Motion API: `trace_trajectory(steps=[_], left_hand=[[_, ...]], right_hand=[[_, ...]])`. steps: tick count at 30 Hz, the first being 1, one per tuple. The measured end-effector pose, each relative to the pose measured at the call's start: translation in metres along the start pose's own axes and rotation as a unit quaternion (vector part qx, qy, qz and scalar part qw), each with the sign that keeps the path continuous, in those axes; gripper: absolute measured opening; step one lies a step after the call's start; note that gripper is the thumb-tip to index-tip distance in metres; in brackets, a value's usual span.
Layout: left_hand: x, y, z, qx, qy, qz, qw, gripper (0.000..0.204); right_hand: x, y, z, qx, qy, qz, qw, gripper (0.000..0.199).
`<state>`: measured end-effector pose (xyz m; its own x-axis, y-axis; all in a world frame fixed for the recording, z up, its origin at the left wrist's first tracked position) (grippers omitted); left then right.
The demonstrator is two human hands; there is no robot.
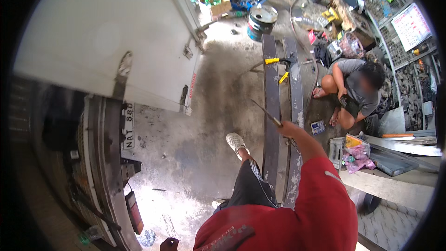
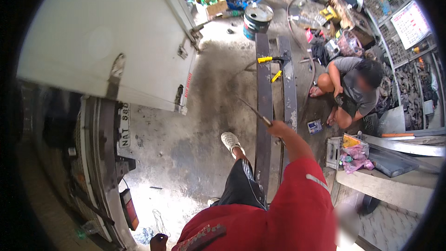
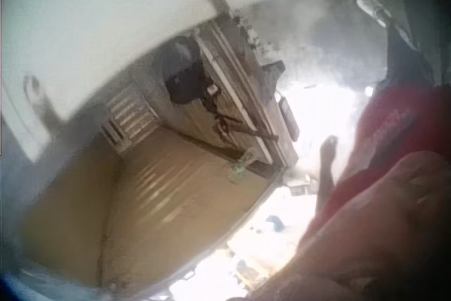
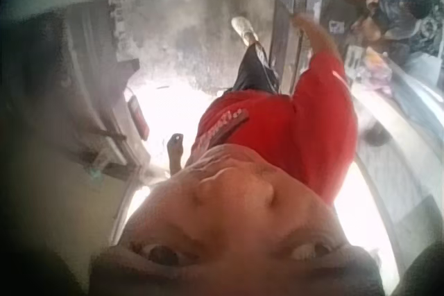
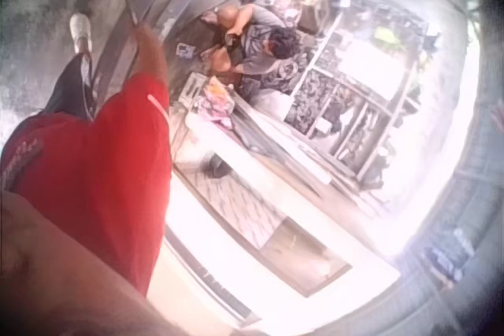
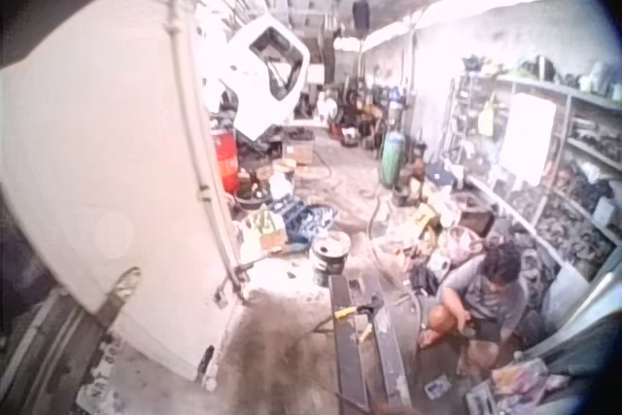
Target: The person walks through a cluttered auto repair shop and approaches a metal frame. They use a welding torch to heat and weld a metal rod attached to the frame, creating sparks. The person briefly pours liquid from a green bottle onto the hot metal before resuming welding.
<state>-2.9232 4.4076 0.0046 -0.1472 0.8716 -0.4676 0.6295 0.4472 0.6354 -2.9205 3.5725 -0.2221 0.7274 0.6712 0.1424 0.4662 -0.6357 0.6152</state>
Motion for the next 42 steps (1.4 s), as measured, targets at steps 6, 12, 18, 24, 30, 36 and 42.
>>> trace_trajectory(steps=[6,12,18,24,30,36,42], left_hand=[[0.086,0.006,-0.079,-0.114,0.022,-0.140,0.983,0.019],[0.094,0.034,-0.146,-0.103,-0.016,-0.122,0.987,0.027],[0.075,0.079,-0.174,-0.153,-0.067,-0.229,0.959,0.017],[0.110,0.088,-0.214,-0.162,0.019,-0.221,0.962,0.032],[0.112,0.143,-0.231,-0.202,0.012,-0.141,0.969,0.029],[0.090,0.216,-0.213,-0.222,0.012,-0.162,0.961,0.026],[0.085,0.282,-0.158,-0.305,-0.084,-0.064,0.947,0.023]], right_hand=[[0.036,-0.102,-0.226,-0.030,-0.039,-0.081,0.995,0.049],[0.287,-0.057,-0.491,0.015,0.303,-0.179,0.936,0.052],[0.383,-0.144,-0.536,0.175,0.358,-0.223,0.890,0.044],[0.435,-0.140,-0.580,0.351,0.299,0.053,0.886,0.041],[0.545,-0.140,-0.699,0.479,0.427,0.172,0.747,0.064],[0.603,-0.164,-0.768,0.596,0.445,0.303,0.596,0.082],[0.554,-0.230,-0.706,0.555,0.374,0.385,0.636,0.081]])
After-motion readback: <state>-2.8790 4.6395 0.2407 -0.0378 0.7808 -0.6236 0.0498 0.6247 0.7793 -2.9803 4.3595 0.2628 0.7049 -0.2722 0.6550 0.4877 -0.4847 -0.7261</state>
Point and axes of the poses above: each hand's wrist, its own z-axis towards the middle knuckle, its own y-axis out of the back of the hand, x = y × z, the point moved 8 cm from there along z, towards the middle knuckle, and after that the axes turned 12 degrees about -z, right-handed, at the moved point
